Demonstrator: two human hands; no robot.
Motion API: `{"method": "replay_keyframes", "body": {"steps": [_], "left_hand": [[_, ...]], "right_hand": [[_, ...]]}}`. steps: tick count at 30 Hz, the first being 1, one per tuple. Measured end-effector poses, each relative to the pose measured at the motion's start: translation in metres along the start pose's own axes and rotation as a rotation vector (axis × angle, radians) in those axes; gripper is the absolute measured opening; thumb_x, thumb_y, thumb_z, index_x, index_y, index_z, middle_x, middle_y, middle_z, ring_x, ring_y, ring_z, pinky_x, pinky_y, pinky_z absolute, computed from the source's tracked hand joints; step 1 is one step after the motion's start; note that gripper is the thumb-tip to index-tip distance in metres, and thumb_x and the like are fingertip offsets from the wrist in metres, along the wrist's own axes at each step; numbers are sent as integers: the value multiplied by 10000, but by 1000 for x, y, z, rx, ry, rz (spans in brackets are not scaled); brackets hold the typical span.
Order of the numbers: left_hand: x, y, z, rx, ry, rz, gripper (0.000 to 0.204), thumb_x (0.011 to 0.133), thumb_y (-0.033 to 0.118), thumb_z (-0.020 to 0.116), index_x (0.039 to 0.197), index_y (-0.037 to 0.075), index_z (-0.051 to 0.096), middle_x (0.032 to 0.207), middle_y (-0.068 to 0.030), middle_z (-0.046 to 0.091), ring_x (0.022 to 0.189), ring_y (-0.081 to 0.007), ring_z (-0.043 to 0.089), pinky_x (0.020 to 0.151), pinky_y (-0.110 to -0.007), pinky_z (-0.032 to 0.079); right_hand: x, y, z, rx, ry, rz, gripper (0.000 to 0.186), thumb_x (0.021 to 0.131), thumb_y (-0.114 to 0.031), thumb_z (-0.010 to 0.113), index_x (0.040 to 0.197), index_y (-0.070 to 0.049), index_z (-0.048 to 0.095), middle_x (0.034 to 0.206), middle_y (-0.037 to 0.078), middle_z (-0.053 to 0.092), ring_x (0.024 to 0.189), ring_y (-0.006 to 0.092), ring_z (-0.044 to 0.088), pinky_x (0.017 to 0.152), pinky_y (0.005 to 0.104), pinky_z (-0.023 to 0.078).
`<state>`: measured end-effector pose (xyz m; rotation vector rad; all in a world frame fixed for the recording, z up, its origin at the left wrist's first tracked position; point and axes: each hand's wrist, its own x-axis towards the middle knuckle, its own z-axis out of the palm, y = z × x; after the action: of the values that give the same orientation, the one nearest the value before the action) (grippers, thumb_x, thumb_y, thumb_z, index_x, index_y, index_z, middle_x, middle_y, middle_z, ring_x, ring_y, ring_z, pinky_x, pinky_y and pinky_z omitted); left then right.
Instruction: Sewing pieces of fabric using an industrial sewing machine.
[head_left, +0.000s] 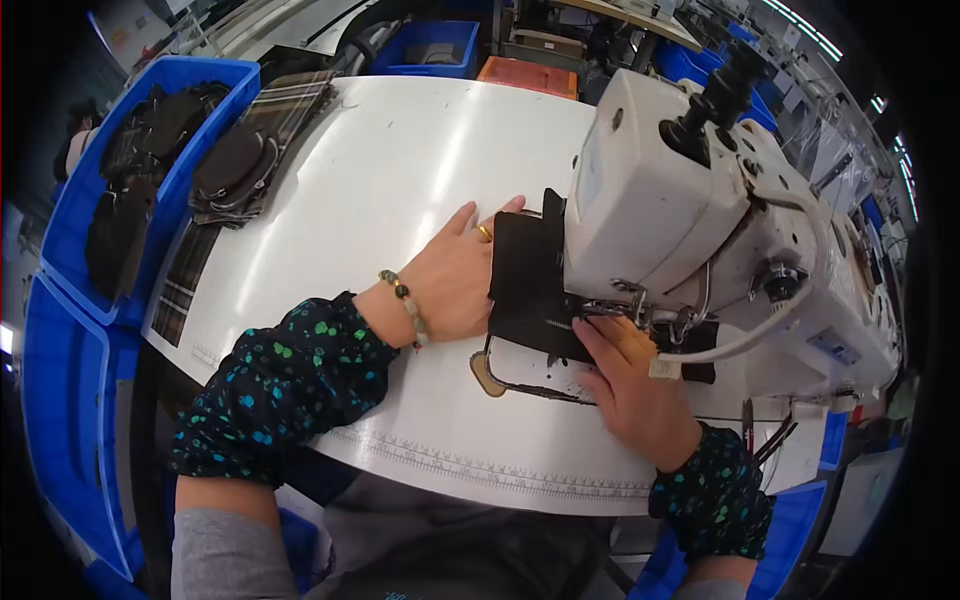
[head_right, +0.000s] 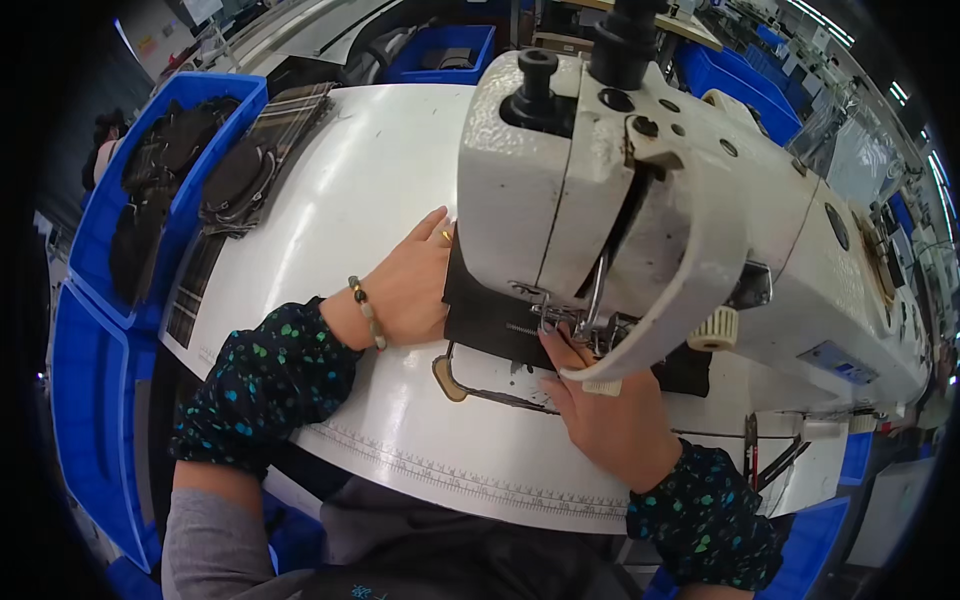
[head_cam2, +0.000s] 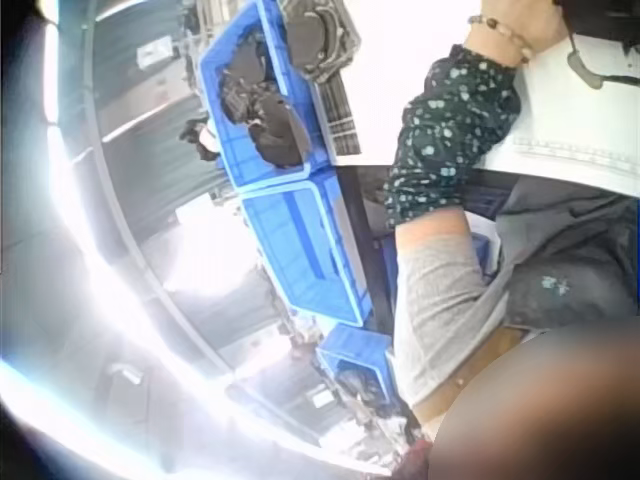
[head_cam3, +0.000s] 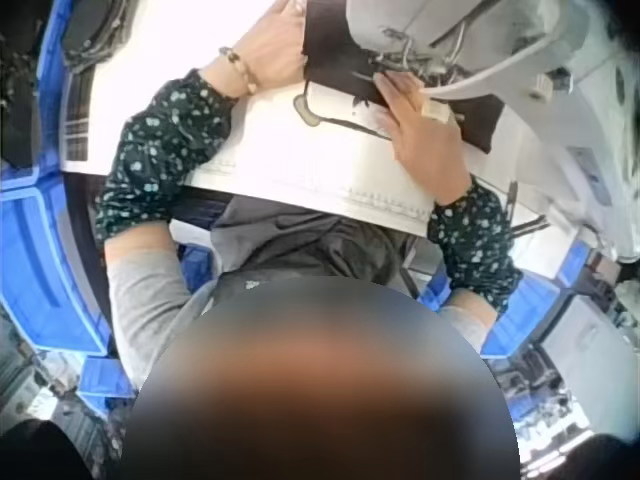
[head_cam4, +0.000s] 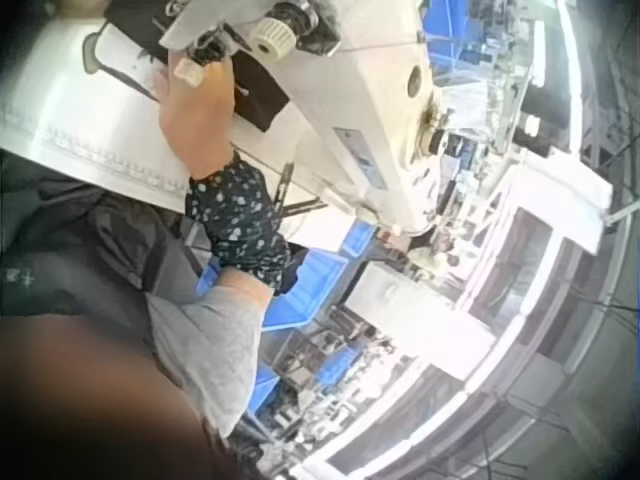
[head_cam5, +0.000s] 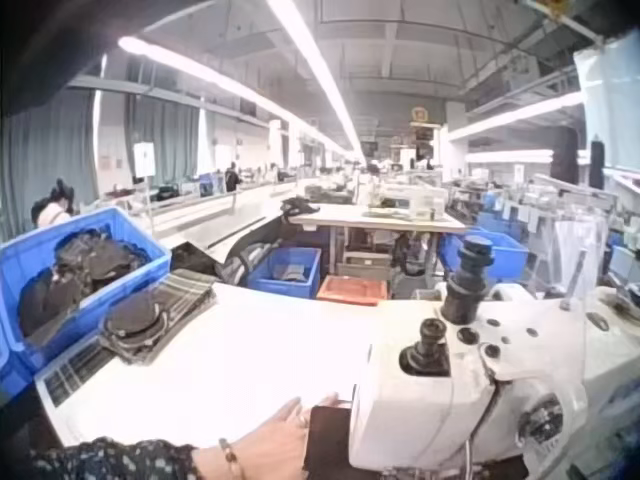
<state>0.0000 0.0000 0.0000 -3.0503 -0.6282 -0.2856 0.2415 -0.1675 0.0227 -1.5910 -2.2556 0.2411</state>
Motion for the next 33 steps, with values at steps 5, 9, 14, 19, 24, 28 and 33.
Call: {"method": "replay_keyframes", "body": {"steps": [5, 9, 14, 19, 24, 28, 33], "left_hand": [[-8, 5, -5, -113, 161, -115, 532, 854, 167, 657, 1381, 123, 598, 1485, -117, 537, 1486, -375, 366, 1095, -607, 387], [-6, -6, -20, -229, 460, -358, 493, 808, 62, 653, 1300, 93, 635, 1349, -109, 623, 1298, -339, 554, 1018, -493, 464], [-28, 39, -27, -206, 374, 66, 377, 801, 70, 685, 1177, 46, 694, 1176, -72, 680, 1073, -254, 652, 918, -367, 531], [-33, 64, -15, -33, 220, -5, 357, 893, 204, 707, 1218, 57, 709, 1321, -81, 662, 1214, -263, 639, 996, -359, 537], [-32, 66, -13, -25, 174, -1, 405, 900, 168, 668, 1288, 54, 671, 1414, -70, 603, 1294, -243, 591, 1028, -383, 507], [-29, 67, -6, -56, 188, -25, 428, 889, 147, 650, 1307, 58, 658, 1409, -64, 599, 1290, -247, 592, 1018, -397, 500], [-28, 66, -3, -164, 224, -21, 443, 870, 109, 618, 1306, 42, 654, 1328, -91, 606, 1290, -244, 585, 988, -385, 500]], "right_hand": [[-1, -9, 1, -92, -111, -13, 609, 933, -282, 710, 1492, -120, 530, 1446, 189, 535, 1329, 375, 516, 1107, 459, 428], [0, -9, 2, -108, -76, -50, 622, 924, -303, 719, 1490, -124, 533, 1443, 192, 539, 1329, 372, 519, 1106, 454, 432], [0, -9, 1, -109, -98, -14, 629, 913, -314, 727, 1485, -130, 540, 1430, 191, 555, 1321, 371, 526, 1105, 445, 435], [-2, -5, -2, -142, -121, -3, 647, 911, -338, 723, 1489, -120, 533, 1453, 198, 534, 1341, 388, 503, 1134, 476, 398], [-4, -2, -14, -122, -179, 14, 731, 886, -385, 743, 1510, -94, 496, 1522, 215, 472, 1370, 412, 463, 1158, 509, 352], [-32, 6, -24, -241, -229, 105, 819, 880, -475, 719, 1537, -70, 448, 1556, 226, 438, 1395, 454, 426, 1170, 534, 325], [-117, 31, -101, -648, 155, 124, 564, 1031, -458, 545, 1290, 32, 649, 1309, 218, 647, 1242, 443, 586, 1131, 556, 384]]}}
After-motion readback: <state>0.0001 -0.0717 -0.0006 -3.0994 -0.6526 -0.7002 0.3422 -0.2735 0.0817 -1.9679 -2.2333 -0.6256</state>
